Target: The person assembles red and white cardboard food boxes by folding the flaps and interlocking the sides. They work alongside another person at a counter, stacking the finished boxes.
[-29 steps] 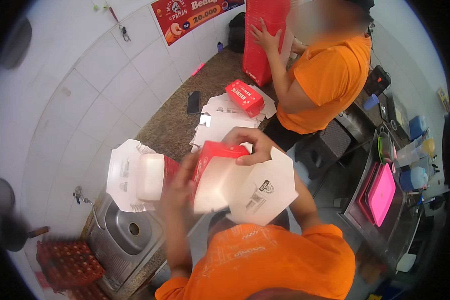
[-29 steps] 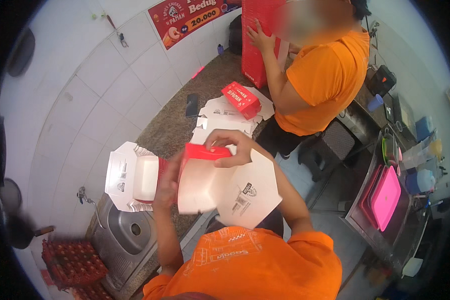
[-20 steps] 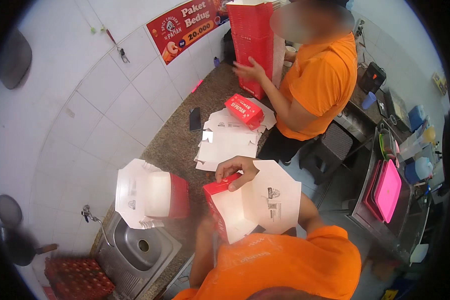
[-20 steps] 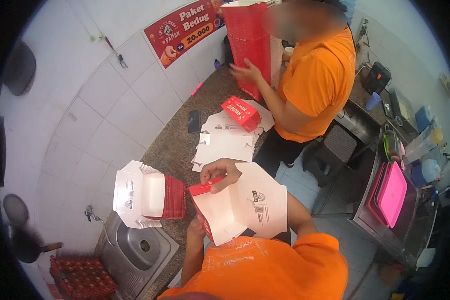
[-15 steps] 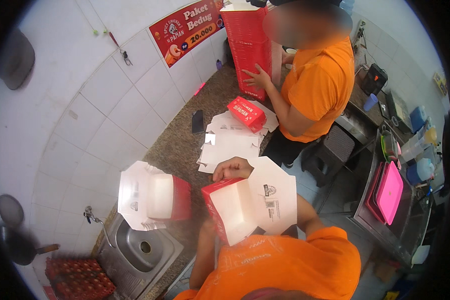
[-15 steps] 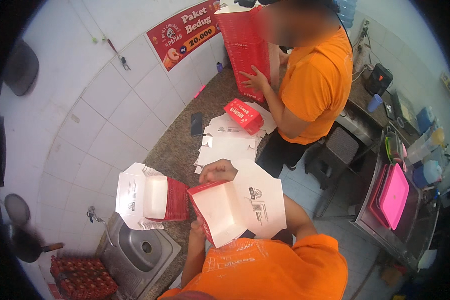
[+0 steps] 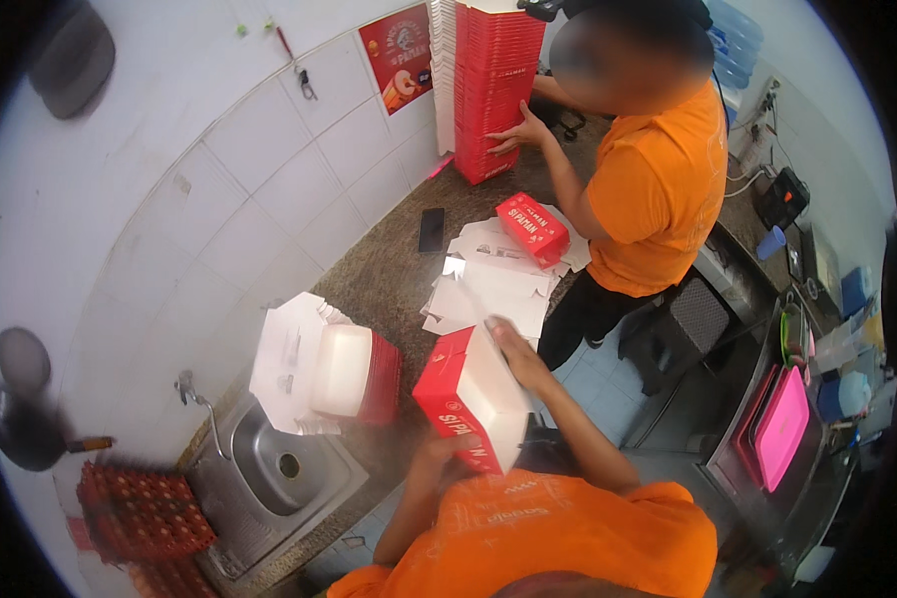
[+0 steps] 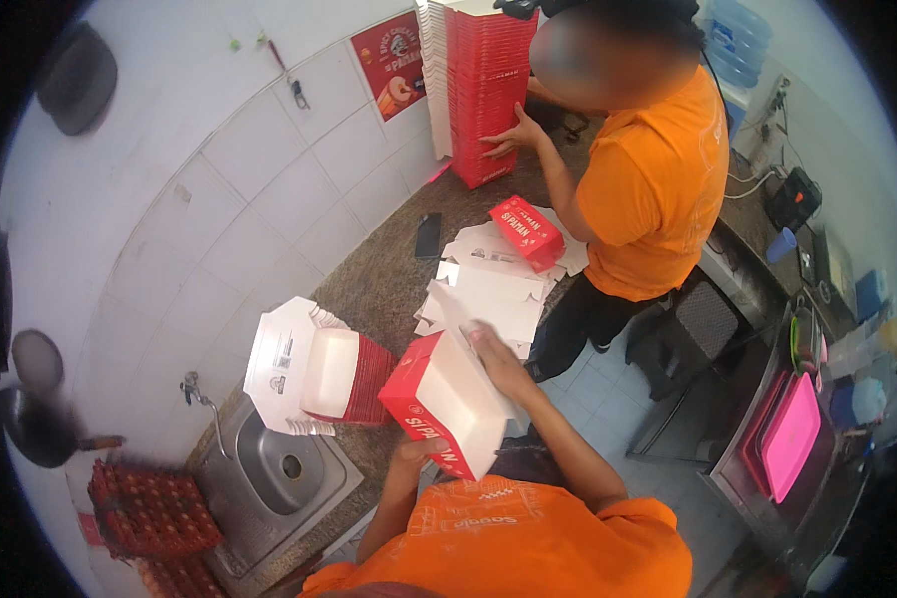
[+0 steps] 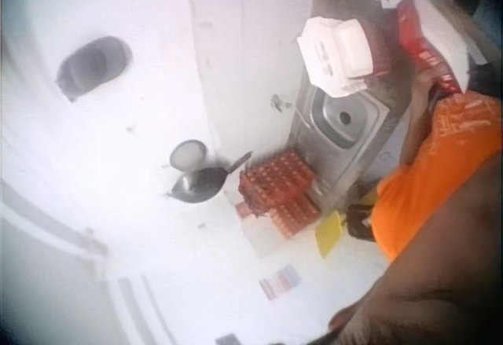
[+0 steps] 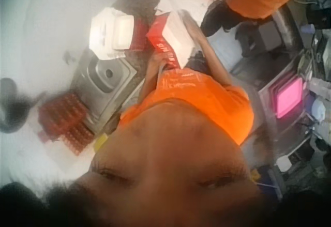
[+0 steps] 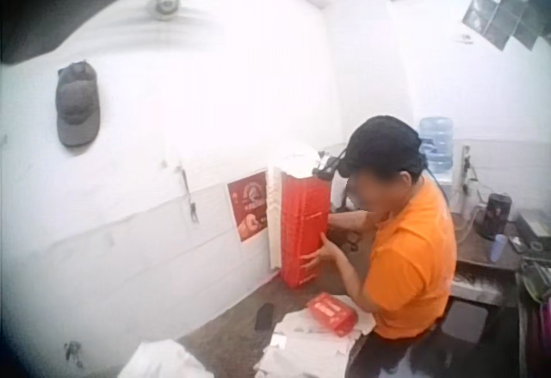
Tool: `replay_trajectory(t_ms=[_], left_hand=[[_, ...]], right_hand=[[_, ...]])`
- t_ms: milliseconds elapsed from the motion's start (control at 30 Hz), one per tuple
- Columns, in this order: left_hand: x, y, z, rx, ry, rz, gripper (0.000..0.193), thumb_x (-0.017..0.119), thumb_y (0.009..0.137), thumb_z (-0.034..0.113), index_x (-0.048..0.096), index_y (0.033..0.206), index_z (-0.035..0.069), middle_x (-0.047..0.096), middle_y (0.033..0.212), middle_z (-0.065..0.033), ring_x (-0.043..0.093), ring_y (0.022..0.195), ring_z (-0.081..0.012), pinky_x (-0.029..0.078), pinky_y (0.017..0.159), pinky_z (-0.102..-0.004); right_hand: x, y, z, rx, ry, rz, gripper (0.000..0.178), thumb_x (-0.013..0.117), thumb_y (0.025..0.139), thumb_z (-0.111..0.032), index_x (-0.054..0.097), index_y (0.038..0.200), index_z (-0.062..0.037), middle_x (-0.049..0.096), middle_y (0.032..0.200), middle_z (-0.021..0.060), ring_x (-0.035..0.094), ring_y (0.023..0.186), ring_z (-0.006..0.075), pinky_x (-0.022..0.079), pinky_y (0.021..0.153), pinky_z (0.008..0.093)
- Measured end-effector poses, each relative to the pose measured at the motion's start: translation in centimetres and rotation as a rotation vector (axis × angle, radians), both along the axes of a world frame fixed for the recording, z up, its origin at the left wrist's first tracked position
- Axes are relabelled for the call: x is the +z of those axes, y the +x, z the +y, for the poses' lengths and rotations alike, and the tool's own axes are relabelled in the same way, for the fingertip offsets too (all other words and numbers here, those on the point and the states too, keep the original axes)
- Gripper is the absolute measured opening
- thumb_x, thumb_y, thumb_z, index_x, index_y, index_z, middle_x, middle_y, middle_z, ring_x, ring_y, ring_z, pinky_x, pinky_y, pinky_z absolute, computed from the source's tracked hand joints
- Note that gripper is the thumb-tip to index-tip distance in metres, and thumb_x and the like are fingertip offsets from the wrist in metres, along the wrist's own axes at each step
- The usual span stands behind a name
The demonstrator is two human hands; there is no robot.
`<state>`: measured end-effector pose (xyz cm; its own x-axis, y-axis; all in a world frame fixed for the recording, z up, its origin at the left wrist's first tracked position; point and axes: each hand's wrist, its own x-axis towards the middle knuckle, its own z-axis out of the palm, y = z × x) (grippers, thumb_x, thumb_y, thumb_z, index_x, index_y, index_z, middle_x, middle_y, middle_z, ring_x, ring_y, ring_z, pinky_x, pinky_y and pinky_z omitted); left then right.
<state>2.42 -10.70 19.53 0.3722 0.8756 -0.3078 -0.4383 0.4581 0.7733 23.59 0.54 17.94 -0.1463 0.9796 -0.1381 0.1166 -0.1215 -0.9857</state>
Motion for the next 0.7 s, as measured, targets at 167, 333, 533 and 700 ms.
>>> replay_trajectory(t_ms=[167, 333, 533, 700], left_hand=[[-2.3, -0.3, 0.8, 0.100, 0.114, -0.092, 0.071, 0.080, 0.076, 0.006, 0.049, 0.140, 0.003, 0.062, 0.130, -0.0103, 0.061, 0.119, -0.0229, 0.052, 0.098, -0.0409], [-2.4, 0.2, 2.0, 0.219, 0.792, 0.597, 0.063, 0.082, 0.084, 0.023, 0.055, 0.138, 0.005, 0.060, 0.136, -0.0089, 0.056, 0.126, -0.0261, 0.046, 0.105, -0.0437], [-2.8, -1.1, 2.2, 0.282, 1.046, 0.868, 0.068, 0.082, 0.086, 0.036, 0.053, 0.142, 0.008, 0.057, 0.141, -0.0111, 0.050, 0.133, -0.0310, 0.040, 0.111, -0.0463], [-2.3, -6.9, -0.3, 0.465, 0.776, 0.910, 0.068, 0.084, 0.080, 0.036, 0.057, 0.137, 0.008, 0.056, 0.140, -0.0144, 0.046, 0.137, -0.0365, 0.035, 0.115, -0.0494]], right_hand=[[-2.6, -0.3, -0.1, -0.030, 0.080, -0.066, 0.065, 0.046, 0.106, -0.047, 0.043, 0.149, 0.0011, 0.049, 0.148, 0.0236, 0.047, 0.138, 0.0322, 0.035, 0.114, 0.0397], [-5.4, -0.7, -1.4, 0.015, -0.148, 0.230, 0.071, 0.049, 0.105, -0.052, 0.042, 0.150, 0.0025, 0.045, 0.153, 0.0214, 0.043, 0.141, 0.0248, 0.038, 0.113, 0.0397], [-3.1, -2.3, -0.4, 0.359, -0.384, 0.418, 0.062, 0.051, 0.106, -0.047, 0.056, 0.138, 0.0048, 0.067, 0.126, 0.0118, 0.064, 0.111, 0.0157, 0.049, 0.096, 0.0300], [1.9, -8.4, 3.0, 0.645, -0.100, 0.002, 0.047, 0.064, 0.100, -0.036, 0.066, 0.124, 0.0052, 0.072, 0.112, 0.0113, 0.067, 0.102, 0.0148, 0.052, 0.089, 0.0306]])
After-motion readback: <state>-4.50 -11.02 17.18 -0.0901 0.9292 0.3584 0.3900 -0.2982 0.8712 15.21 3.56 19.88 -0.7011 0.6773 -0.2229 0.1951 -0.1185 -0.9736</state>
